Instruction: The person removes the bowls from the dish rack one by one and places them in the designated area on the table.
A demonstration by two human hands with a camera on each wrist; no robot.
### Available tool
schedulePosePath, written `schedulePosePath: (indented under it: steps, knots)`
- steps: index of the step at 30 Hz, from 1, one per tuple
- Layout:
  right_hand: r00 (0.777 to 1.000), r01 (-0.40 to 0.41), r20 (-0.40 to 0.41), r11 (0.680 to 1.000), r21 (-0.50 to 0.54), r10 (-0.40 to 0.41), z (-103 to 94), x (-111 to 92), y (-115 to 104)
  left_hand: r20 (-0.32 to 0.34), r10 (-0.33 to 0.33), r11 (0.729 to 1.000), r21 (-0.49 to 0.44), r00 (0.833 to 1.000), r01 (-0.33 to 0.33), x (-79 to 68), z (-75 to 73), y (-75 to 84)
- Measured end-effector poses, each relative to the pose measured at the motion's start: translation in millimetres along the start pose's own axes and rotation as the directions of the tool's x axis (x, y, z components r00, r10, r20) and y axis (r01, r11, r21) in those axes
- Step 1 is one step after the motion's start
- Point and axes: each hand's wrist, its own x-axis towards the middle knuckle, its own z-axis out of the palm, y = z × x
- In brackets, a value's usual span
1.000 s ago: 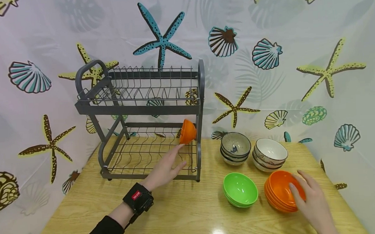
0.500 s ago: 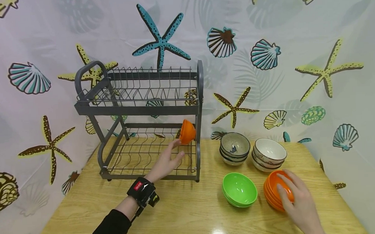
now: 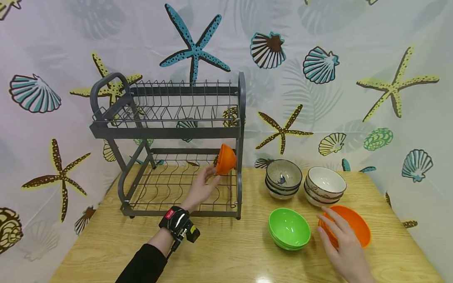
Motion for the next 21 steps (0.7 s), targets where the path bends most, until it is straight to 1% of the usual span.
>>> schedulePosePath:
  steps: [2, 5, 8, 12, 18, 21]
  knots:
    - [1.000, 0.011, -0.001, 1.000, 0.008, -0.011, 2.7, 0, -3, 0.000, -0.027, 0.999, -0.030, 1.000, 0.027, 3.1, 0.9, 0.9]
    - [1.000, 0.004, 0.004, 1.000, 0.016, -0.004, 5.2, 0, -6, -0.009, -0.057, 0.997, -0.062, 0.998, 0.056, 6.5, 3.2, 4.0]
    - [1.000, -0.013, 0.014, 1.000, 0.016, 0.013, 6.3, -1, -8, -0.030, -0.052, 0.997, -0.066, 0.998, 0.050, 12.4, 7.4, 4.8]
    - [1.000, -0.014, 0.024, 1.000, 0.018, 0.014, 7.0, 0, -10, -0.059, -0.034, 0.998, -0.057, 0.998, 0.031, 22.5, 13.1, 4.8]
    - [0.999, -0.033, 0.042, 0.999, 0.000, 0.033, 6.9, 0, -13, -0.088, -0.054, 0.998, -0.044, 0.995, 0.051, 37.4, 17.0, 5.9]
    - [0.997, -0.046, 0.055, 0.999, -0.008, 0.046, 6.8, 0, -14, -0.106, -0.045, 0.999, -0.026, 0.993, 0.043, 44.9, 17.7, 6.0]
